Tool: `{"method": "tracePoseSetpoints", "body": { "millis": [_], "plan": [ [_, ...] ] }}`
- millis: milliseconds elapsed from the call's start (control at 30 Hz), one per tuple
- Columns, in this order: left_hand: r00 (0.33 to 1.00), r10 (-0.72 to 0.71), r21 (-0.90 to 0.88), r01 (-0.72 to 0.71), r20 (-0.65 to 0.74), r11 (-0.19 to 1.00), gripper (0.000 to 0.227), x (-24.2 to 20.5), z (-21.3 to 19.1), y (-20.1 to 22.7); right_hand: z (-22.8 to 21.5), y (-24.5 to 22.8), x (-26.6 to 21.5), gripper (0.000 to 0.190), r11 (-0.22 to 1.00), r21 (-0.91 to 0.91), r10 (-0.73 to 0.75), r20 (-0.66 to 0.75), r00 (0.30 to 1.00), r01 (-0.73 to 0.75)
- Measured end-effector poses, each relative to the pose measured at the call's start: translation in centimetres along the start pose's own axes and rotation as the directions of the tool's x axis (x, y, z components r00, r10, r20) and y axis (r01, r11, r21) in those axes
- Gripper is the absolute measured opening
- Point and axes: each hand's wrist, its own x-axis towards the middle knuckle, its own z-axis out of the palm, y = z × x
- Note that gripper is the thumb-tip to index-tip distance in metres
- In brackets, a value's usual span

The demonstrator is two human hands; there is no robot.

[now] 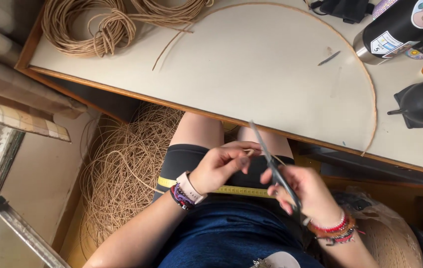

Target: Measuring and cutting wicker strips using a tape measure and scissors

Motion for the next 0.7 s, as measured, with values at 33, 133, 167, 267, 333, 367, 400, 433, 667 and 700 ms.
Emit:
{"method": "tracePoseSetpoints", "body": {
  "millis": [33, 133, 167, 267, 333, 367, 400, 433, 667, 700],
  "plan": [
    [0.999, -0.040, 0.032, 0.041, -0.030, 0.999, 0.031, -0.1, -0.3, -0.4, -0.2, -1.1, 0.6, 0.022, 0.977, -0.209, -0.077, -0.130, 0.988, 0.049],
    [0.994, -0.086, 0.054, 0.089, -0.060, 0.995, 0.027, 0.2, -0.7, -1.0, -3.9, -1.5, 3.5, 0.041, 0.700, -0.712, -0.266, -0.322, 0.909, -0.047],
    [0.993, -0.096, 0.044, 0.099, -0.066, 0.994, 0.027, 0.2, -0.7, -1.0, -5.6, -1.1, 4.5, 0.054, 0.399, -0.896, -0.371, -0.353, 0.859, -0.195],
    [0.990, -0.121, 0.003, 0.122, -0.068, 0.993, 0.027, 0.7, -0.4, -0.6, -9.3, 1.0, 8.0, 0.034, 0.234, -0.929, -0.438, -0.363, 0.822, -0.285],
    [0.991, -0.126, -0.042, 0.124, -0.051, 0.991, 0.027, 1.2, 0.1, 1.1, -9.6, 1.5, 8.9, 0.032, 0.171, -0.943, -0.518, -0.334, 0.787, -0.287],
    [0.991, -0.131, -0.087, 0.127, -0.037, 0.988, 0.028, 1.4, 0.4, 2.0, -9.6, 1.7, 9.3, 0.031, 0.106, -0.951, -0.591, -0.296, 0.751, -0.291],
    [0.991, -0.131, -0.087, 0.127, -0.038, 0.988, 0.028, 1.7, 0.5, 2.9, -7.9, 0.4, 8.4, 0.031, 0.105, -0.951, -0.591, -0.295, 0.751, -0.291],
    [0.991, -0.127, -0.127, 0.121, -0.041, 0.985, 0.029, 1.9, 0.6, 3.7, -6.2, -0.9, 7.5, 0.034, 0.298, -0.951, -0.554, -0.246, 0.795, -0.087],
    [0.967, 0.106, 0.266, -0.042, -0.230, 0.963, 0.021, 2.7, 0.5, 4.2, -2.9, 3.3, 4.1, 0.032, 0.934, -0.140, -0.345, -0.121, 0.931, 0.328],
    [0.967, 0.104, 0.264, -0.040, -0.233, 0.964, 0.021, 2.9, 1.3, 4.4, -1.8, 3.0, 3.7, 0.032, 0.935, -0.140, -0.342, -0.120, 0.932, 0.325]
  ]
}}
